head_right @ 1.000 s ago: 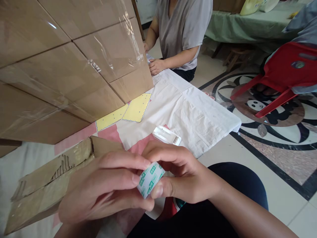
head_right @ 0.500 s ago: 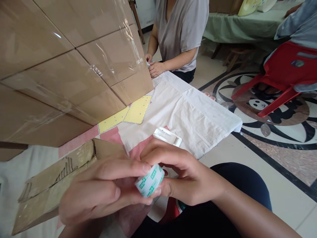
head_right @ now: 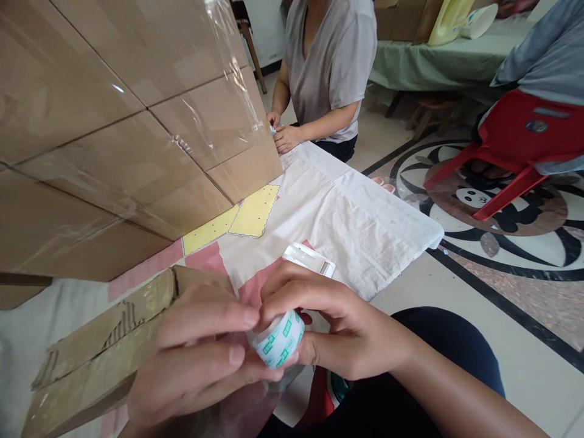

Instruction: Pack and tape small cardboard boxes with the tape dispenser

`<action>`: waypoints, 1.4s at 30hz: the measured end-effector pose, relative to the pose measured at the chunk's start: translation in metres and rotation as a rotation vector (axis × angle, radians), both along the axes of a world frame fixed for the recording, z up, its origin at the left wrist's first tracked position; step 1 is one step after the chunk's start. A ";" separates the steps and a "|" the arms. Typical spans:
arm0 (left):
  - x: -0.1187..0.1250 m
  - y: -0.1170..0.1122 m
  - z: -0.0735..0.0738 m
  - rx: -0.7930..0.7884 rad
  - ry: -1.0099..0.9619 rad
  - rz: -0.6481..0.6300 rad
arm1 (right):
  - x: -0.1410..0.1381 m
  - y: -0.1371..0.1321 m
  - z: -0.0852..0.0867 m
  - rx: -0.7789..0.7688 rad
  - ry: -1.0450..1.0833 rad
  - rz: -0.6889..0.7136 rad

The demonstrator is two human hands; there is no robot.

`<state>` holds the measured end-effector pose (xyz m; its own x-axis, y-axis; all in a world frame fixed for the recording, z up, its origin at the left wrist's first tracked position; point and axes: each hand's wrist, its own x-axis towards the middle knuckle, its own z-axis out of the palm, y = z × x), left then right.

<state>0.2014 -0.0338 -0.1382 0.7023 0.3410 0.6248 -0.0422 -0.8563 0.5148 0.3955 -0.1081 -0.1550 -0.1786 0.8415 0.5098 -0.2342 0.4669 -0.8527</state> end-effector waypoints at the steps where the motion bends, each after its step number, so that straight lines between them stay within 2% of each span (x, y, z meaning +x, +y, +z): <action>1: 0.001 0.000 0.000 0.046 -0.023 0.052 | 0.001 0.000 0.001 0.030 -0.031 -0.028; 3: 0.004 0.000 0.002 0.060 -0.033 0.092 | 0.004 0.000 0.001 0.103 -0.126 -0.132; 4: 0.006 -0.001 0.004 0.012 -0.007 0.097 | 0.006 -0.001 0.000 0.143 -0.193 -0.201; 8: 0.011 -0.008 0.012 -0.351 0.190 0.087 | 0.010 -0.004 -0.006 0.278 -0.527 -0.432; 11: 0.012 -0.013 0.013 -0.568 0.276 0.129 | 0.010 -0.006 -0.012 0.347 -0.699 -0.484; 15: 0.011 -0.015 0.011 -0.625 0.280 0.156 | 0.009 -0.008 -0.014 0.349 -0.784 -0.488; 28: 0.007 -0.015 0.008 -0.472 0.159 0.153 | 0.008 -0.005 -0.010 0.314 -0.609 -0.456; 32: 0.009 -0.013 0.004 -0.462 0.062 0.120 | 0.004 -0.004 -0.009 0.273 -0.434 -0.447; 36: 0.011 -0.013 0.004 -0.583 -0.029 0.013 | -0.006 0.000 -0.012 0.131 -0.165 -0.400; 42: 0.012 -0.013 0.013 -0.833 0.018 -0.015 | -0.020 -0.001 -0.021 -0.011 0.037 -0.362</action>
